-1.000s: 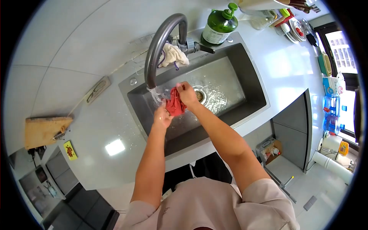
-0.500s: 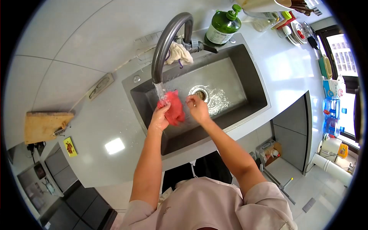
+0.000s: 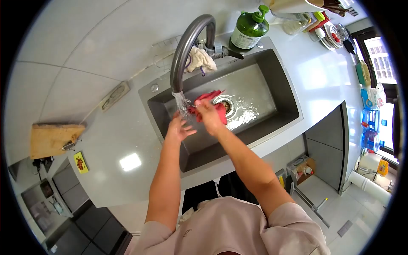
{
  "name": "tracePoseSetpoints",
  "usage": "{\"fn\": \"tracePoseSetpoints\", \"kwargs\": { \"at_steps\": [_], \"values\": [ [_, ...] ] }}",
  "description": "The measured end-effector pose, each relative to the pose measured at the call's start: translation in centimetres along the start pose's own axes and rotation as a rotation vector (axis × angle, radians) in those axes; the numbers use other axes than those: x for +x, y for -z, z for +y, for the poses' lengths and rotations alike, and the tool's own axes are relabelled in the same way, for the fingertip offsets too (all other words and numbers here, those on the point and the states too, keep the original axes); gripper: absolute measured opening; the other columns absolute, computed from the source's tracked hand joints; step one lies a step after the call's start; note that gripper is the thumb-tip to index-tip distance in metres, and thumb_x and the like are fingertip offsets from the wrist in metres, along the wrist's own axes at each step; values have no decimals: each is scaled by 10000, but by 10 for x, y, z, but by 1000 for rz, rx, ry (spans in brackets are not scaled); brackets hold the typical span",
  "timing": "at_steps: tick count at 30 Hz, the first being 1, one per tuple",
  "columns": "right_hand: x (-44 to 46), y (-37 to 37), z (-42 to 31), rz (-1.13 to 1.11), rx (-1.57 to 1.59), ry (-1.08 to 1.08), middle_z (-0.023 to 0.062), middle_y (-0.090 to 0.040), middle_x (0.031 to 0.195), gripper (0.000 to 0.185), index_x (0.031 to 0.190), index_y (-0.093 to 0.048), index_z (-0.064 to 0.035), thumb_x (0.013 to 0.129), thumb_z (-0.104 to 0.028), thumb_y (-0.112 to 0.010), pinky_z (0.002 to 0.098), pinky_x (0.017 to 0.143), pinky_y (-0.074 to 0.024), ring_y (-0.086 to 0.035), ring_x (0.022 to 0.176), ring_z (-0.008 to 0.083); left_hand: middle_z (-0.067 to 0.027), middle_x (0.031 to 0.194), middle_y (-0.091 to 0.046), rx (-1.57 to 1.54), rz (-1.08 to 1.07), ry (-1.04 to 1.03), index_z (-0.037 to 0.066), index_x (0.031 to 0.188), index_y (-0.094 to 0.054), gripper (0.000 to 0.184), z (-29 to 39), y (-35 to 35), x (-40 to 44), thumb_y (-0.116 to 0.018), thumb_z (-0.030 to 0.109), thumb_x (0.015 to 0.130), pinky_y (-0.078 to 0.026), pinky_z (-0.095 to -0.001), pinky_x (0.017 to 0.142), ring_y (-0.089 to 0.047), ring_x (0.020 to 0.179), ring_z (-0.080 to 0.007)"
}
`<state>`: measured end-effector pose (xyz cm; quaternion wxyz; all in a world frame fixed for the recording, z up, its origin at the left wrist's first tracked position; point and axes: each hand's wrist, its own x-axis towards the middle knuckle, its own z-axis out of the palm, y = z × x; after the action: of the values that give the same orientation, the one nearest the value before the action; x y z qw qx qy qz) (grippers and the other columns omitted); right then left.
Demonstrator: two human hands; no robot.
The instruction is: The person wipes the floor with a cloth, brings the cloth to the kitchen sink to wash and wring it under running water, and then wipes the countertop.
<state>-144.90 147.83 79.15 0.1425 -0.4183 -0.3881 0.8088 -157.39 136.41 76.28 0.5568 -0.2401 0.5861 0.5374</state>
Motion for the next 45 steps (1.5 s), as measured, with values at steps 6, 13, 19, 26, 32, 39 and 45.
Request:
{"fn": "tracePoseSetpoints", "kwargs": {
  "at_steps": [6,13,19,26,32,39,45],
  "values": [
    [-103,-74,0,193,-849,551,213,-665,863,303,842,-628,-38,922,-313,-729,506,767,-539,-680,866,416,-84,1187,-723,-43,-588,-265,83,1183,-691,407,-11,-49,-14,-518,435,1077,-448,-478,1136,-655,1197,-299],
    [28,-36,-1,480,-992,232,240,-700,1012,296,1017,-651,-100,929,-381,-676,554,740,-565,-719,836,429,-51,1147,-729,-292,-352,15,123,1156,-709,402,-16,-52,22,-599,492,1039,-574,-445,932,-697,1006,-265],
    [15,-43,7,569,-1032,321,254,-720,1022,280,1071,-664,-97,1007,-360,-594,576,751,-557,-699,879,463,-21,907,-671,-168,-339,-93,144,1009,-664,290,-8,-56,9,-542,399,1071,-544,-379,704,-631,800,-204],
    [-24,-75,44,565,-901,597,276,-587,1285,265,1207,-599,-99,969,-208,-640,576,809,-550,-675,914,501,-68,1028,-742,-156,-599,-26,87,1170,-677,313,-9,-5,62,-543,351,1070,-593,-428,835,-717,941,-270],
    [64,6,30,449,-780,61,192,-727,975,290,1233,-656,-70,972,-194,-686,461,806,-582,-726,943,395,-124,1173,-757,-200,-303,162,59,1223,-692,367,5,-44,2,-543,360,1077,-583,-505,945,-738,1012,-322],
    [33,13,3,-46,-361,278,103,-707,1140,328,1356,-566,-42,1030,-31,-597,387,815,-580,-702,974,232,-65,1404,-619,115,-62,-99,138,1414,-601,483,-12,-10,19,-583,472,1065,-447,-455,1141,-586,1302,-273],
    [-52,-17,-1,-360,-1322,583,199,-693,1241,553,1429,-519,-99,902,-120,-685,514,834,-579,-690,1096,395,-165,1453,-633,-435,-512,3,57,1452,-575,500,-5,-3,11,-608,355,1052,-493,-533,1122,-648,1274,-361]
  ]
}}
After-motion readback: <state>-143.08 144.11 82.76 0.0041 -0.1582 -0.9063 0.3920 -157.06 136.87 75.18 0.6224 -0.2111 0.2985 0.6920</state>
